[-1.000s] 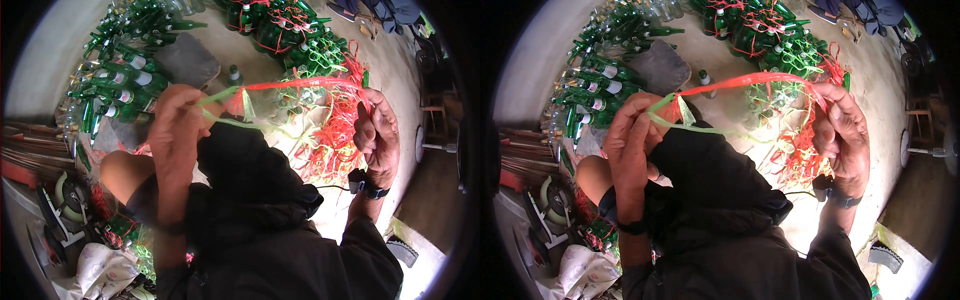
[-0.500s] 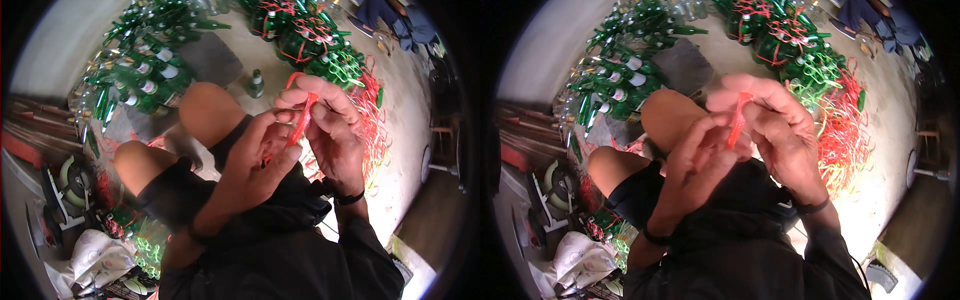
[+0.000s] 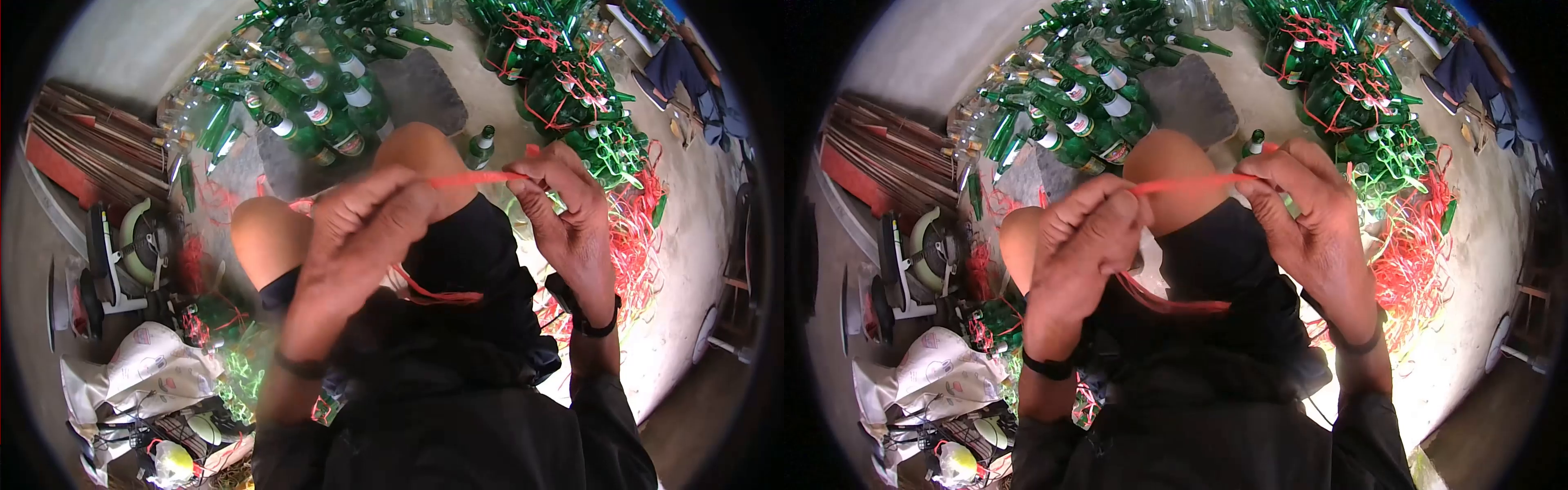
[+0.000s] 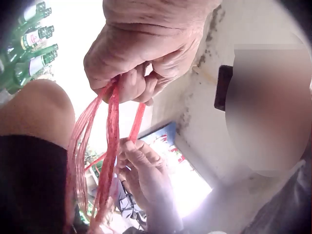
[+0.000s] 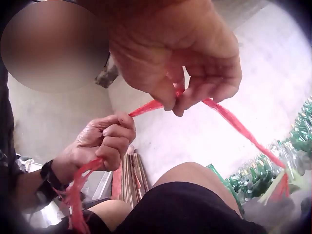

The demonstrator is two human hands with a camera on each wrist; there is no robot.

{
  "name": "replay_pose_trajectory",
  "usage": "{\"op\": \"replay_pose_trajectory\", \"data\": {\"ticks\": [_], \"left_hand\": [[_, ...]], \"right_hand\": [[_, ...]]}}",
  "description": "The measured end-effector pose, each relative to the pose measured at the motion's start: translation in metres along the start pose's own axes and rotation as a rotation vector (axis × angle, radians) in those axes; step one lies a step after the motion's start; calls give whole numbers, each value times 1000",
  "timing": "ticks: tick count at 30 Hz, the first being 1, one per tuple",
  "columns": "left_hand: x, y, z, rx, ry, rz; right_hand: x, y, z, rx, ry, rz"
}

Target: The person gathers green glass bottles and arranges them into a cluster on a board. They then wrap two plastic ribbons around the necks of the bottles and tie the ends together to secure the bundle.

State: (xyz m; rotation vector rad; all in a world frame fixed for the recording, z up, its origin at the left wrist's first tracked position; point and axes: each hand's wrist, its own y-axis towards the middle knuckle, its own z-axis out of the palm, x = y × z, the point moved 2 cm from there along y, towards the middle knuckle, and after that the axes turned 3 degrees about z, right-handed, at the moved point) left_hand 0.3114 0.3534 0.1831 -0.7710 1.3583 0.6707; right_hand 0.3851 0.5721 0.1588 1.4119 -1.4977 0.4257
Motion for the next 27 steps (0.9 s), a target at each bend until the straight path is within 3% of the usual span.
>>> {"op": "replay_pose_trajectory", "data": {"ticks": [2,4,6,8,12,14,16,18,19,27], "left_hand": [[0,4,-6,-113,-117,-4],[2,6,-24,-27,-214,-12],[2,10,-32,-40,-219,-24],[5,13,-39,-71,-248,-74],[12,14,-53,-105,-268,-92],[11,15,-59,-118,-260,-88],[10,15,-66,-128,-251,-79],[8,17,-73,-163,-247,-87],[6,18,-79,-163,-245,-76],[-2,27,-148,-393,-280,65]], "right_hand": [[-2,6,2,1,-62,-120],[-2,12,1,3,-102,-161],[-2,14,1,25,-209,-242],[1,15,4,35,-171,-183],[2,20,6,22,-343,-329],[-8,21,10,158,65,-80],[-8,23,12,133,18,-139],[-10,21,14,233,311,177],[-9,23,15,232,303,217],[-32,53,25,395,206,217]]}}
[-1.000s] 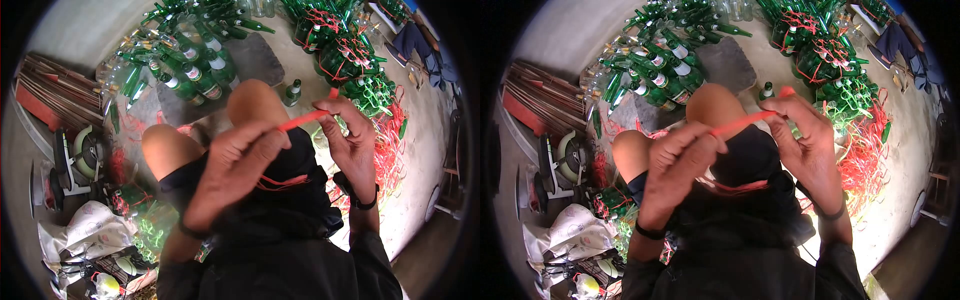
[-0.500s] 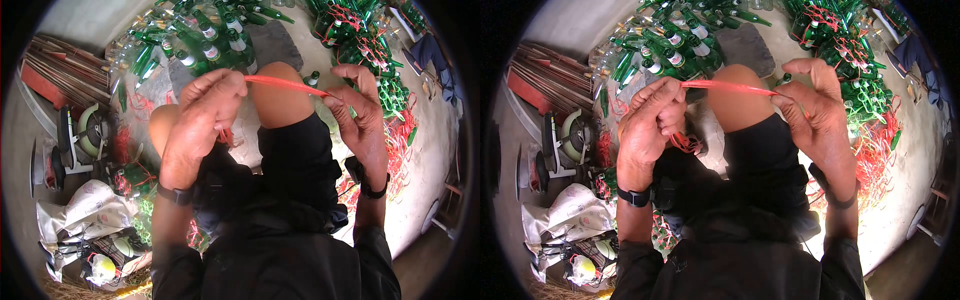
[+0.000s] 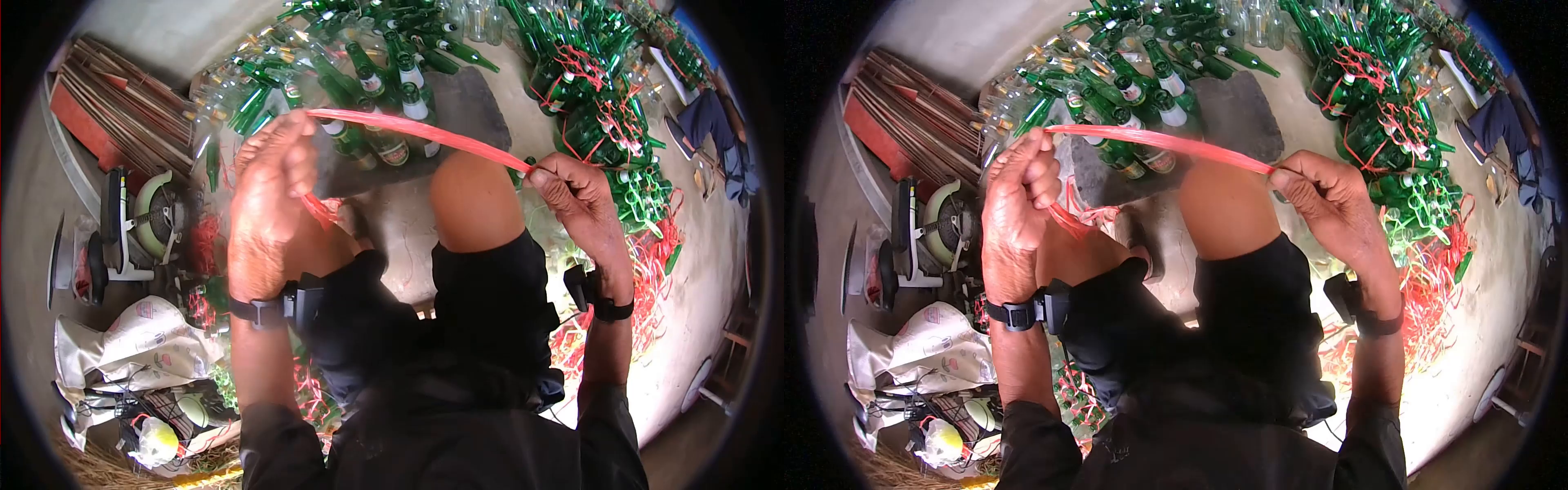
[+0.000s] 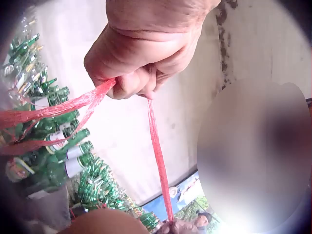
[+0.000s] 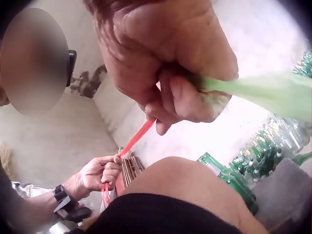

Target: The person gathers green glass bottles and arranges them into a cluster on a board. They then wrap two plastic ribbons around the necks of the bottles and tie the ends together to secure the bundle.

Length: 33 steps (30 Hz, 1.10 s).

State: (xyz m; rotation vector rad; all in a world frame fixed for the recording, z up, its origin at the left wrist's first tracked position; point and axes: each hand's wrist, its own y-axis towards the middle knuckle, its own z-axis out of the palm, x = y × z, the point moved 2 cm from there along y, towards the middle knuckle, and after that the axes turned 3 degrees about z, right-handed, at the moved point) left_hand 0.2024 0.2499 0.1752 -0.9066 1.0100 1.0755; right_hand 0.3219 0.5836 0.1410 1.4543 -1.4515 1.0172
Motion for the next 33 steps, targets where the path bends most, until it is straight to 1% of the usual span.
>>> {"op": "replay_pose_trajectory", "data": {"ticks": [1,2,3,5,7,8,9,11,12,16,19,20,21,23,24,25,27,31,33], "left_hand": [[-3,5,-7,-46,-11,26],[-8,9,-9,-117,33,62],[-11,13,-13,-123,31,69],[-18,25,-25,-149,32,98],[-20,36,-32,-130,35,116],[-21,41,-34,-148,49,129],[-22,46,-36,-166,63,142],[-23,57,-39,-200,71,154],[-22,62,-42,-232,80,159],[-13,81,-58,-290,92,164],[-4,96,-68,-331,102,195],[-2,100,-70,-336,104,214],[0,106,-72,-341,102,217],[1,116,-75,-362,119,238],[2,121,-77,-369,119,246],[5,127,-81,-372,119,251],[12,140,-86,-411,125,250],[29,165,-92,-462,143,234],[41,181,-104,-450,130,246]], "right_hand": [[0,4,-3,2,-3,-9],[-1,8,-5,21,17,23],[-1,12,-5,40,37,55],[3,21,-4,22,43,33],[5,34,-4,-19,84,111],[2,43,-1,-45,146,49],[2,52,0,-45,143,42],[2,70,4,-90,269,120],[0,81,10,-127,281,76],[-1,126,17,-161,265,10],[-8,163,20,-172,247,4],[-12,175,18,-125,268,17],[-14,187,21,-120,266,14],[-18,209,29,-202,289,-111],[-20,220,31,-213,294,-71],[-24,230,34,-210,295,-75],[-34,250,39,-240,262,-188],[-63,291,45,-224,238,-224],[-73,303,49,-210,245,-224]]}}
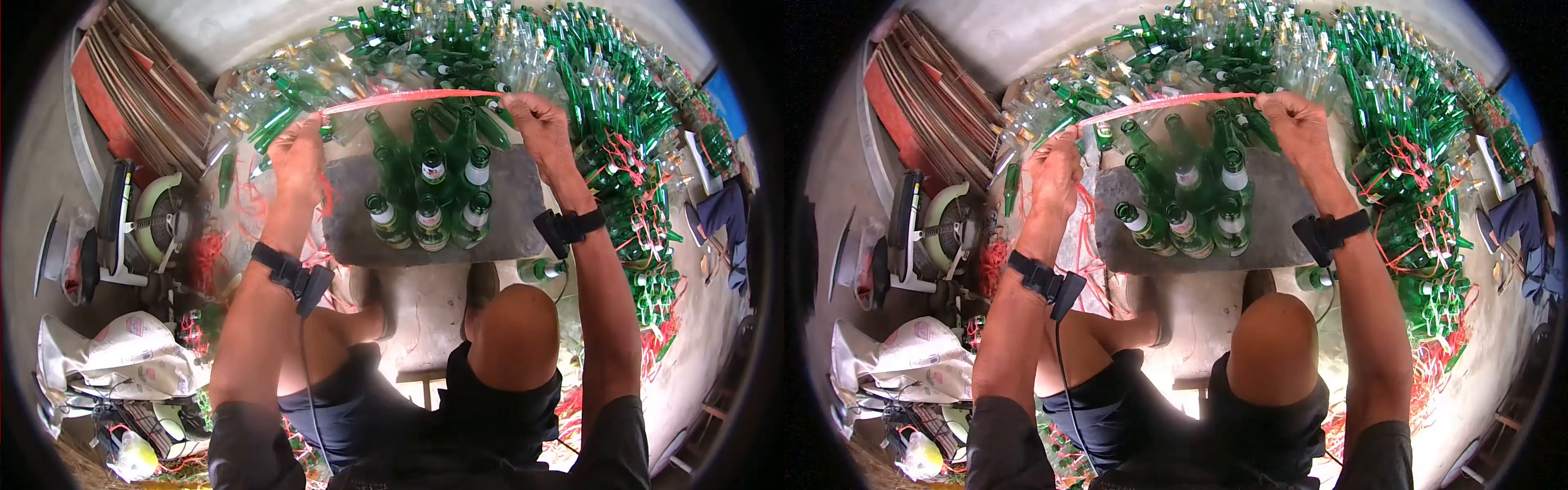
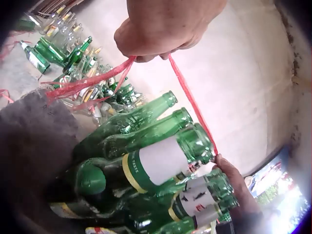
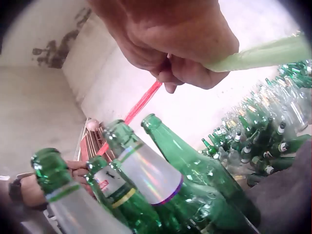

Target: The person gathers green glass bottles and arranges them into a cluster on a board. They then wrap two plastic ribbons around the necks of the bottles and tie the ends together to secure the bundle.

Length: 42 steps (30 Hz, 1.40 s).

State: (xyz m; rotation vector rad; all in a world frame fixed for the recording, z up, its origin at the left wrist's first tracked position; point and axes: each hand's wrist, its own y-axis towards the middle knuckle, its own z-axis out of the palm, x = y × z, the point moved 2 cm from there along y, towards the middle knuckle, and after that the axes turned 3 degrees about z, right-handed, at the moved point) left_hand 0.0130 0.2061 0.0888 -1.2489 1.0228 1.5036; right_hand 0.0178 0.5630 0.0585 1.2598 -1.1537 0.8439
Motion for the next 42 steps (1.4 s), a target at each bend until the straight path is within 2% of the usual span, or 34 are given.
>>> {"op": "replay_pose_trajectory", "data": {"ticks": [4,6,8,10,12,14,15,17,19,21,23,25,27,30,34,36,37,40,42], "left_hand": [[30,24,3,-53,24,-35],[48,32,3,-66,54,-43],[71,37,1,-117,251,-161],[103,37,-9,-111,217,-162],[123,31,-16,-18,343,-194],[133,18,-15,-3,323,-204],[134,12,-12,20,354,-159],[139,13,-11,48,500,-125],[150,10,-15,73,481,-140],[153,1,-17,98,463,-158],[159,-1,-22,200,406,-1],[179,5,-32,194,441,-45],[186,5,-33,189,478,-85],[188,-6,-28,154,560,-122],[184,-18,-24,158,386,-220],[199,-11,-36,167,438,-206],[214,-7,-44,178,319,-267],[225,-9,-54,208,207,-282],[228,-10,-62,252,183,-265]], "right_hand": [[-25,15,12,-23,12,31],[-38,20,12,13,-42,194],[-58,22,17,24,-17,208],[-79,20,19,30,4,226],[-101,13,17,82,-93,298],[-126,3,12,126,-89,328],[-136,0,12,166,-82,348],[-153,-11,14,140,-110,316],[-168,-20,14,109,-142,287],[-180,-26,15,101,-89,338],[-185,-32,14,113,-82,375],[-174,-40,15,121,-71,412],[-142,-47,15,150,-191,494],[-144,-58,14,148,-192,462],[-162,-68,10,123,-235,386],[-159,-73,9,132,-268,400],[-159,-76,8,120,-266,406],[-181,-81,7,133,-271,404],[-194,-86,8,84,-323,303]]}}
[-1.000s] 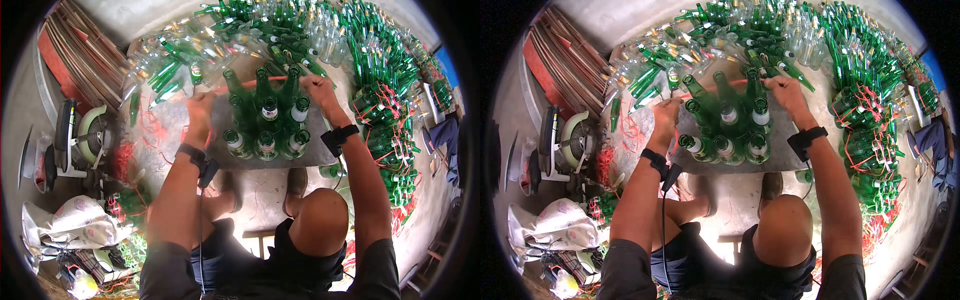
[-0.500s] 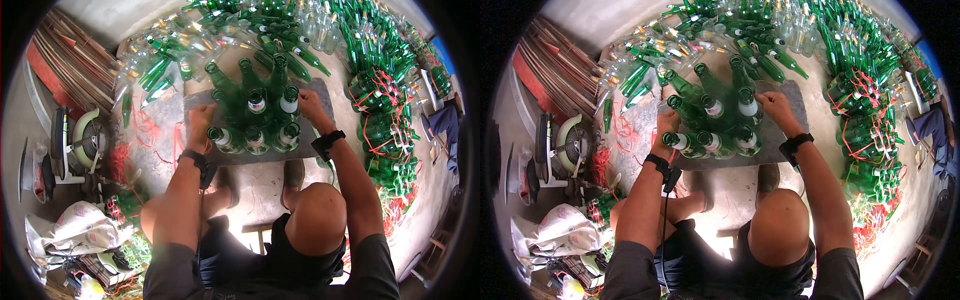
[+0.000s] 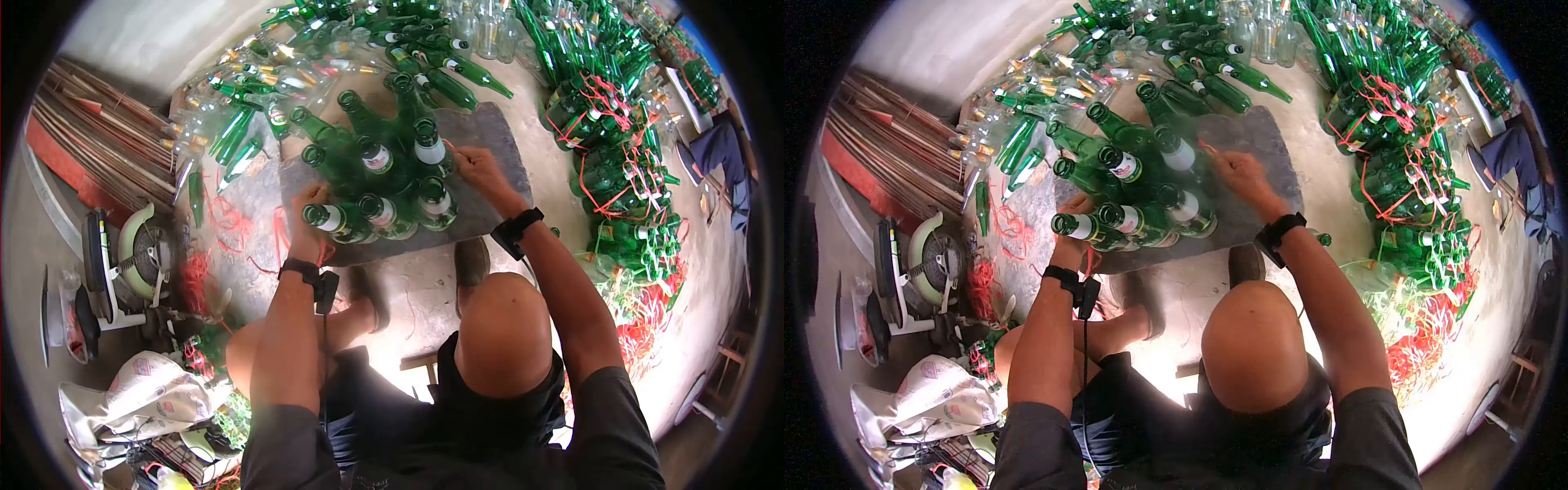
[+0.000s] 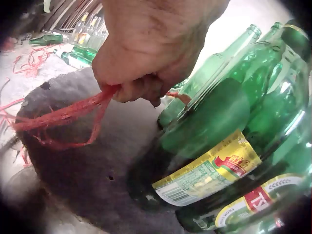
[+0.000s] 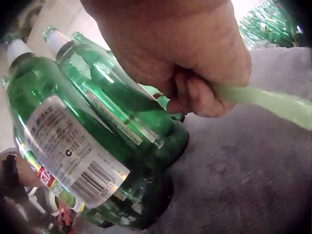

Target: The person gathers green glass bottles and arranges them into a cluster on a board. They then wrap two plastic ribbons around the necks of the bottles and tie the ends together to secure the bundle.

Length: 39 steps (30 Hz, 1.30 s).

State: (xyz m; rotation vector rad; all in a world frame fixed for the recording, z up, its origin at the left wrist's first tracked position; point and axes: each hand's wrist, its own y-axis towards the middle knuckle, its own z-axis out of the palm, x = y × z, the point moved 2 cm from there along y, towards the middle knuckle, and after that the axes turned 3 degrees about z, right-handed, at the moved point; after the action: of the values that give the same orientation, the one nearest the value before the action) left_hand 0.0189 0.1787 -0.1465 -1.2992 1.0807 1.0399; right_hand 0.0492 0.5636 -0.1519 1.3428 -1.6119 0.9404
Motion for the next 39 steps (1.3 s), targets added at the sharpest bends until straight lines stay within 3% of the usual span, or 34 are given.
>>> {"op": "replay_pose_trajectory", "data": {"ticks": [2,4,6,7,8,11,12,14,15,16,20,22,23,25,28,30,33,39], "left_hand": [[5,1,-7,-28,215,124],[18,-3,-14,-64,103,95],[24,-10,-18,33,-303,-116],[31,-13,-16,-80,-473,-186],[34,-15,-16,-74,-471,-188],[44,-19,-13,-318,-302,-147],[44,-21,-14,-316,-300,-146],[46,-25,-20,-330,-7,-93],[45,-25,-25,-293,471,69],[51,-27,-27,-296,475,62],[82,-32,-39,-242,-240,-204],[24,-64,9,-254,253,-104],[10,-74,17,-260,254,-109],[-3,-90,27,-179,68,-191],[-10,-103,39,-208,-24,-209],[-10,-107,38,-180,-52,-204],[-7,-120,47,-210,-292,-323],[-10,-143,64,-195,-344,-427]], "right_hand": [[-7,-8,-2,12,4,16],[-3,-18,-2,24,8,29],[-2,-25,-2,21,-11,30],[-2,-29,-3,15,-11,32],[0,-33,-3,17,13,35],[8,-42,-6,27,42,72],[12,-46,-8,39,44,107],[17,-52,-13,61,34,109],[19,-57,-13,86,23,112],[19,-60,-11,93,26,117],[12,-66,-8,55,-42,84],[17,-72,-10,64,-51,78],[20,-76,-11,54,-82,37],[23,-85,-12,56,-109,1],[27,-93,-16,58,-133,-25],[23,-96,-18,148,-37,77],[31,-107,-23,171,-41,37],[38,-119,-28,213,-65,93]]}}
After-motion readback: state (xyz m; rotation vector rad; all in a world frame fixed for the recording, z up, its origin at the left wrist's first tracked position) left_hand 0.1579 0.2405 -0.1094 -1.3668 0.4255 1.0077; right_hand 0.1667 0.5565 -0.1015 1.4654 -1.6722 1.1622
